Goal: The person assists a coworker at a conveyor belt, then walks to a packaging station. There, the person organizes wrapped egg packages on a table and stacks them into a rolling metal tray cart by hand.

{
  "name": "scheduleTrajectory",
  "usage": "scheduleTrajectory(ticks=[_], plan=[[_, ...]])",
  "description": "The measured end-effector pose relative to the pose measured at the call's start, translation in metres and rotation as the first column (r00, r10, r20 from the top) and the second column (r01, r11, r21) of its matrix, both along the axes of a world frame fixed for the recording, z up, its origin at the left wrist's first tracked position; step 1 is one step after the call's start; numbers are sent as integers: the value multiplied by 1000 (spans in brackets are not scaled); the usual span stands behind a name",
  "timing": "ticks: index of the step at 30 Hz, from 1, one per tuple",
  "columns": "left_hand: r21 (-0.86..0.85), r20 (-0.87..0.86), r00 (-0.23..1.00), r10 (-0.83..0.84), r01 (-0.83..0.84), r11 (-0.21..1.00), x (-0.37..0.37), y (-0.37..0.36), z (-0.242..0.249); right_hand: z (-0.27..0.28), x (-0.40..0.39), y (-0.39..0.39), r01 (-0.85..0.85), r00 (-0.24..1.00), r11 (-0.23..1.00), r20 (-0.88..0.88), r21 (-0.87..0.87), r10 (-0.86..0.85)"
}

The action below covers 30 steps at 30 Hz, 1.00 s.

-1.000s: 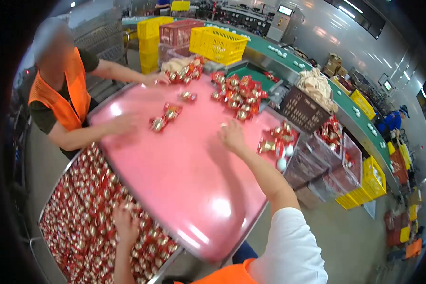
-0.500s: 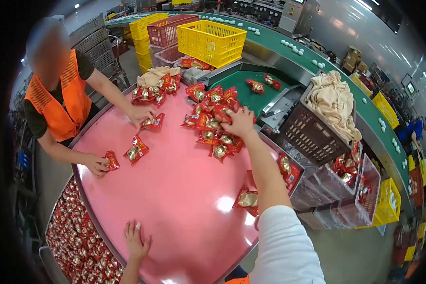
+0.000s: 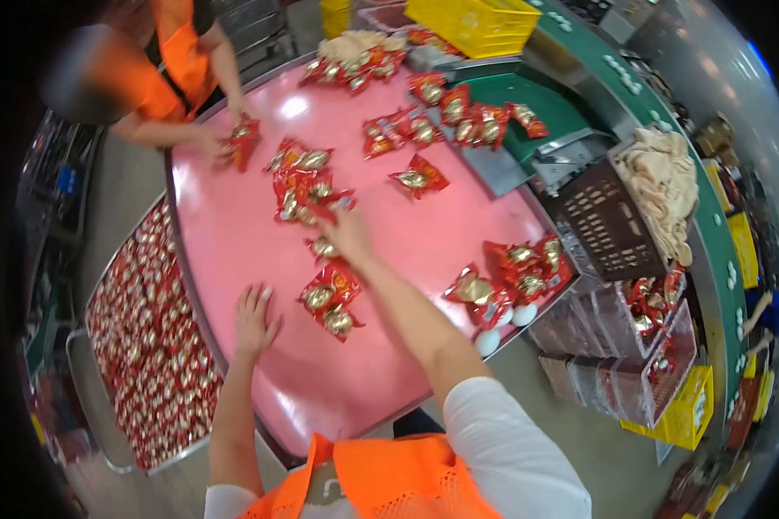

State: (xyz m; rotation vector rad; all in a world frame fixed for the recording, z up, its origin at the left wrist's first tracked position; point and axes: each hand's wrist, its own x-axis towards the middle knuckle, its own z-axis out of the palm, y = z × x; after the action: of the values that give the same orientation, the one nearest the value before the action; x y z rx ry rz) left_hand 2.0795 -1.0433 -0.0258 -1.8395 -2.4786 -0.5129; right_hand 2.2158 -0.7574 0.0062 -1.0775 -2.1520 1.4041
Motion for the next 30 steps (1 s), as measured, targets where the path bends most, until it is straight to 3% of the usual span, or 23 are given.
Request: scheduleTrajectory(ticks=[2, 3, 4, 5, 6, 8, 10, 11, 13, 15, 17, 18, 19, 20, 22, 24, 26, 27, 29, 30], plan=[[30, -19, 1000, -18, 18, 999, -2, -3, -2, -45, -11, 23, 262, 962, 852, -191, 454, -194], [23, -16, 1000, 4, -4, 1000, 2, -6, 4, -51, -1, 47, 235, 972, 924, -94, 301, -216], [13, 7, 998, 62, -62, 998, 8, -8, 13, -32, 16, 69, 130, 991, 963, 15, -234, -130], [3, 32, 993, 116, -116, 993, 16, -10, 19, -28, 30, 67, 305, 951, 920, -137, 245, -279], [3, 39, 991, 129, -129, 992, 25, -14, 21, -25, 44, 60, 472, 882, 621, -346, 625, -322], [116, 263, 959, 108, -143, 983, 44, -25, 22, 13, 81, 21, 334, 937, 734, -292, 591, -191], [215, 302, 953, 29, -98, 972, 62, -8, 22, 29, 113, -43, -23, 998, 975, 66, 220, 9], [318, 326, 943, -59, -51, 947, 69, 6, 25, 52, 113, -83, -157, 973, 968, 197, 196, 118], [315, 293, 953, -77, -21, 949, 77, 37, 41, 61, 112, -136, -320, 935, 809, 301, 493, 186], [315, 260, 960, -103, 17, 949, 75, 54, 41, 31, 109, -147, -317, 929, 804, 336, 504, 156], [55, 282, 951, -127, 116, 992, 67, 65, 24, 19, 112, -139, -310, 923, 797, 363, 518, 124], [59, 280, 951, -134, 123, 991, 64, 62, 29, 20, 119, -130, -405, 900, 753, 372, 519, 228], [-38, 406, 908, -104, 131, 991, 63, 54, 35, 19, 127, -122, -496, 863, 699, 382, 515, 331], [-137, 523, 850, -57, 150, 979, 68, 46, 40, 18, 136, -116, -496, 863, 704, 384, 509, 330], [-94, 529, 849, -17, 79, 992, 90, 20, 36, 16, 150, -107, -567, 821, 653, 282, 502, 496], [-67, 543, 840, 29, 9, 998, 105, 6, 35, 12, 153, -107, -537, 843, 722, 256, 436, 472], [115, 210, 978, 9, -34, 993, 116, 15, 42, 9, 153, -109, -479, 876, 826, 229, 298, 425], [110, 214, 977, 10, -35, 993, 113, 21, 38, 11, 153, -111, -480, 875, 827, 231, 292, 426], [-16, 286, 958, 6, -2, 1000, 103, 35, 29, 22, 150, -113, -406, 885, 907, 296, 114, 359], [-8, 285, 959, 5, -3, 1000, 99, 36, 28, 23, 152, -114, -371, 901, 916, 298, 153, 315]])
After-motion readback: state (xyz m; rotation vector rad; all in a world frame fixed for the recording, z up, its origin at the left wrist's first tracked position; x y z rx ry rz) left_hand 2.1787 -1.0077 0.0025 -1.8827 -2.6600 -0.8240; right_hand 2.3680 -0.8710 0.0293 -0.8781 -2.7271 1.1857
